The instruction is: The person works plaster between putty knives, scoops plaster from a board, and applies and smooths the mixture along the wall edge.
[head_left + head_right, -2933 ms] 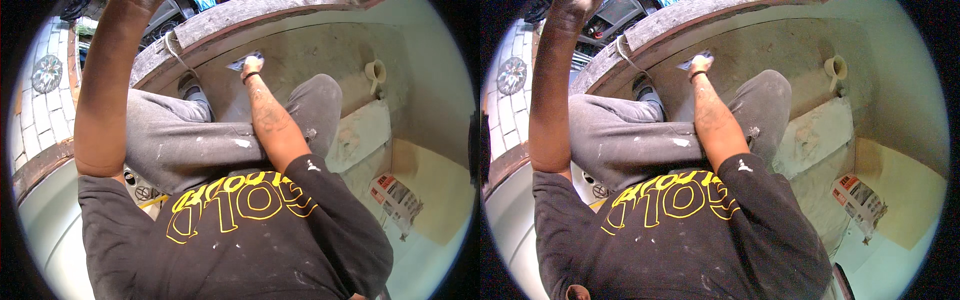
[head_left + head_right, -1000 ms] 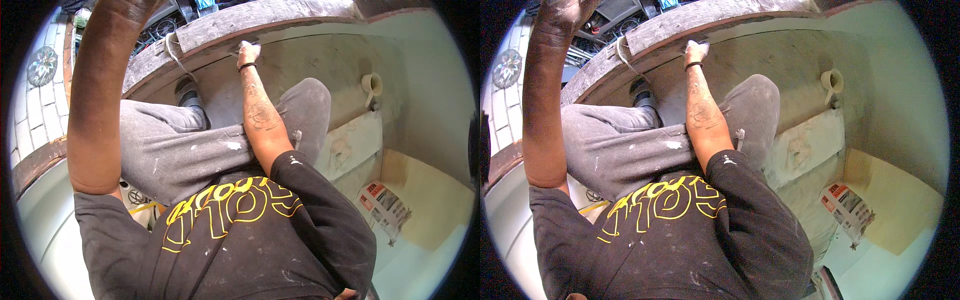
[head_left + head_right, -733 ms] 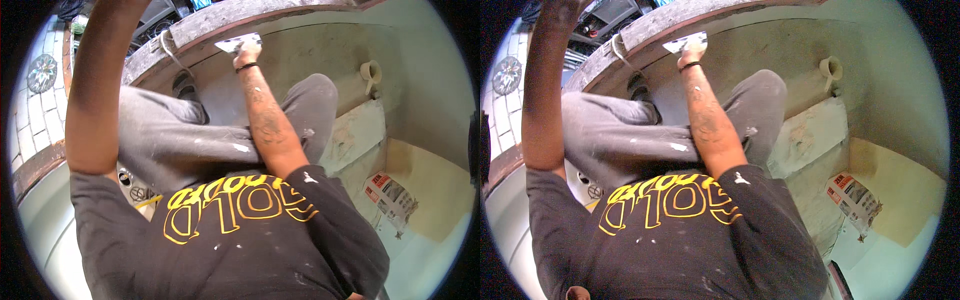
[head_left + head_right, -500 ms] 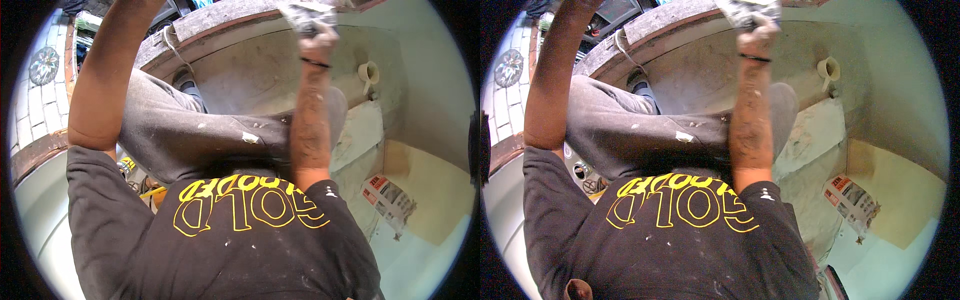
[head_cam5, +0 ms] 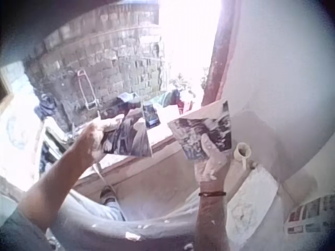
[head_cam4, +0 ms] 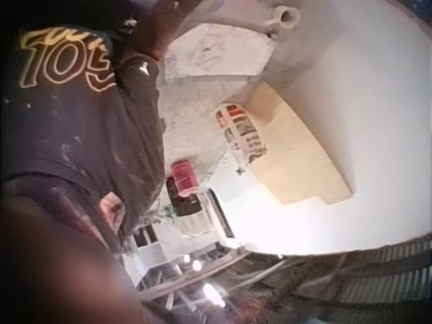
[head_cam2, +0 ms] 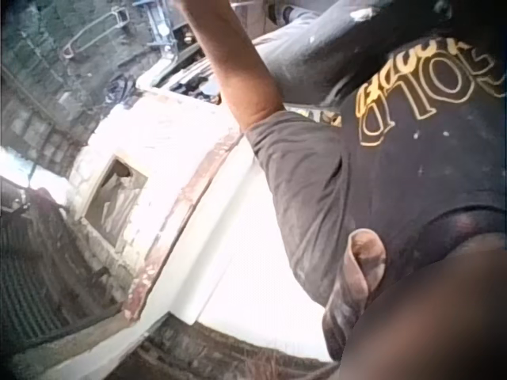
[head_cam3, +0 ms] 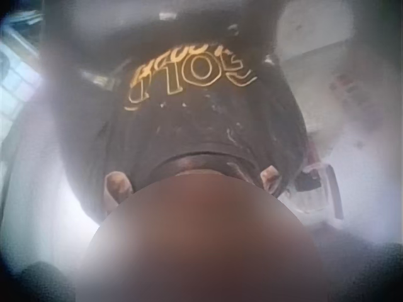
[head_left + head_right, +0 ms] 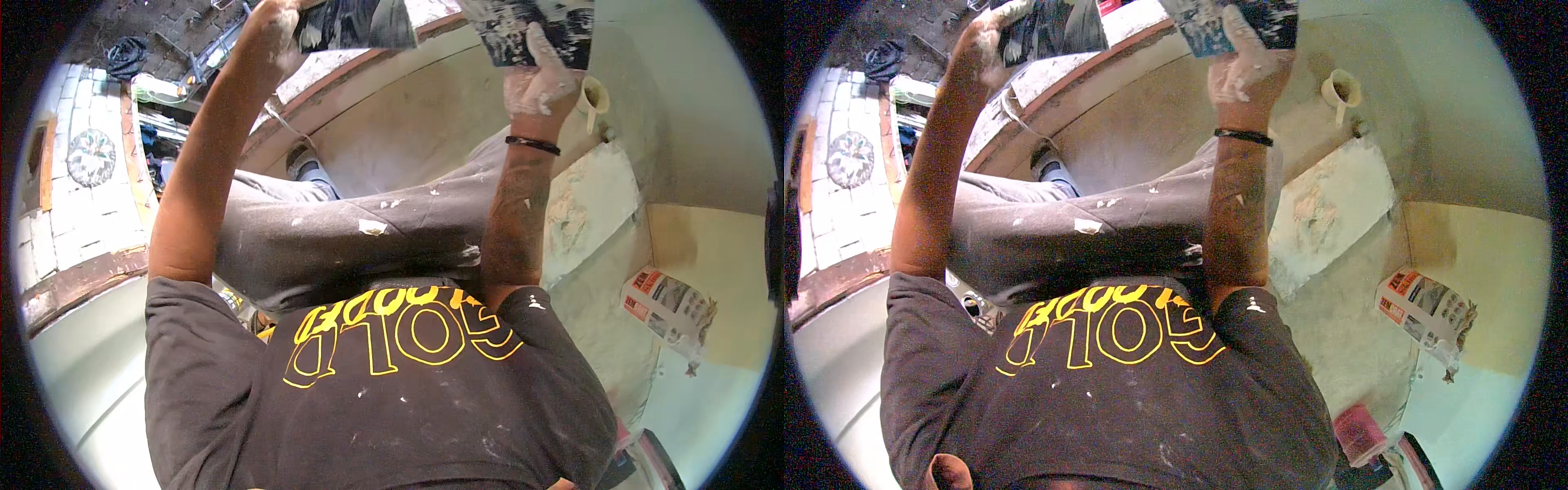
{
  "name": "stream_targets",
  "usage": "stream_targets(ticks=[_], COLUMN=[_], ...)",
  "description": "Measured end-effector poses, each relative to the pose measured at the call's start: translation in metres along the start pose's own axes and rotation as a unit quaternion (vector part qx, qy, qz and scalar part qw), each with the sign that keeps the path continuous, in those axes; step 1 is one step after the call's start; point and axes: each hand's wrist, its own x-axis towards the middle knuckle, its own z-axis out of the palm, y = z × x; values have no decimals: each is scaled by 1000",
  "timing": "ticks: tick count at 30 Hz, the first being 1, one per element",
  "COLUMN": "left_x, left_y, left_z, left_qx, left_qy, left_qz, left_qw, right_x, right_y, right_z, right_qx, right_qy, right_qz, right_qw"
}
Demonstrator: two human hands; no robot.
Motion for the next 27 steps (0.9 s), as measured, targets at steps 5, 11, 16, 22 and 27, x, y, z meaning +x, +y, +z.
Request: stream_targets(ticks=[5,11,16,22,27], left_x=[3,5,2,6,3], left_y=[-7,-15,-19,-33,-24], left_z=[-13,-11,-6,-17,-21], left_qx=[18,24,-4,8,-11], left_qy=[-19,13,6,34,63], left_qz=[4,16,20,28,-2], left_qw=[1000,999,1000,999,998], right_x=[-18,-19,-29,-41,-37], right_y=[2,24,40,53,66], right_z=[13,21,21,32,27], right_qx=[-264,-69,-69,-250,-400], right_qy=[-53,-49,-105,-232,-318], right_qz=[-82,27,40,-29,-120], right_qw=[960,996,991,940,851])
